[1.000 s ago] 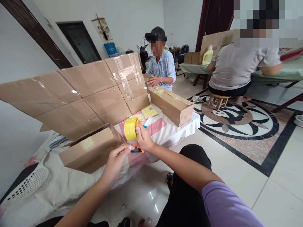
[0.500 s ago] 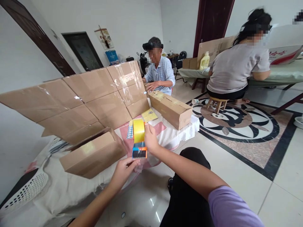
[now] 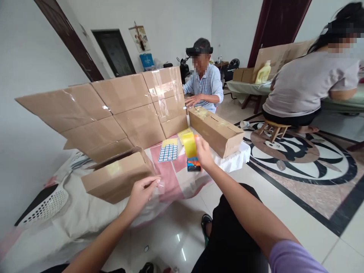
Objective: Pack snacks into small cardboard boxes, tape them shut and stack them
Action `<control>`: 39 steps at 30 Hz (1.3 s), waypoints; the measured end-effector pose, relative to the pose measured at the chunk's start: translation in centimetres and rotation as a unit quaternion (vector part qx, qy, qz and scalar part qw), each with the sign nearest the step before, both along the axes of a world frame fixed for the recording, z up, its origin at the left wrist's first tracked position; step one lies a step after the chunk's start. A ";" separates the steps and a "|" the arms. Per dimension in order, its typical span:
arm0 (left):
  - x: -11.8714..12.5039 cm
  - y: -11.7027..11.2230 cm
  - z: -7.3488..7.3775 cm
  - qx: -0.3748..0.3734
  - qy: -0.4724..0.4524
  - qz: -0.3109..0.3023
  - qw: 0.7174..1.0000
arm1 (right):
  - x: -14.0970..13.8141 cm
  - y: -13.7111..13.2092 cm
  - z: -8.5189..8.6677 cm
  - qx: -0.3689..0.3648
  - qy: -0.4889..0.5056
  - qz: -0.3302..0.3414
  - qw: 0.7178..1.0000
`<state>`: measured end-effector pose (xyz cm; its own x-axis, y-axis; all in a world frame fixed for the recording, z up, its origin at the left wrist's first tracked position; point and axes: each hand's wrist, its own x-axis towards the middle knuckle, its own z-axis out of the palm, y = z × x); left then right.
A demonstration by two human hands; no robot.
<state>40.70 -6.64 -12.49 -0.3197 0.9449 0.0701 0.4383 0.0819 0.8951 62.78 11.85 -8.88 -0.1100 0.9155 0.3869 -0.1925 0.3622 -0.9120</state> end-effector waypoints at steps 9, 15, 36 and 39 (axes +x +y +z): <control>-0.4 -0.6 2.3 0.008 -0.079 0.023 0.997 | -3.9 3.4 -4.1 -0.078 -0.205 -0.056 0.974; -0.8 -1.7 2.5 0.017 -0.051 0.028 0.998 | -4.0 -3.1 -1.2 0.212 -0.262 -0.051 0.940; -10.5 -2.6 7.6 0.081 0.465 0.190 0.861 | -3.4 -11.8 7.8 0.304 -0.240 0.278 0.879; -13.8 -2.7 9.2 -0.024 0.492 0.132 0.860 | -6.2 -11.3 8.9 0.303 -0.273 0.320 0.855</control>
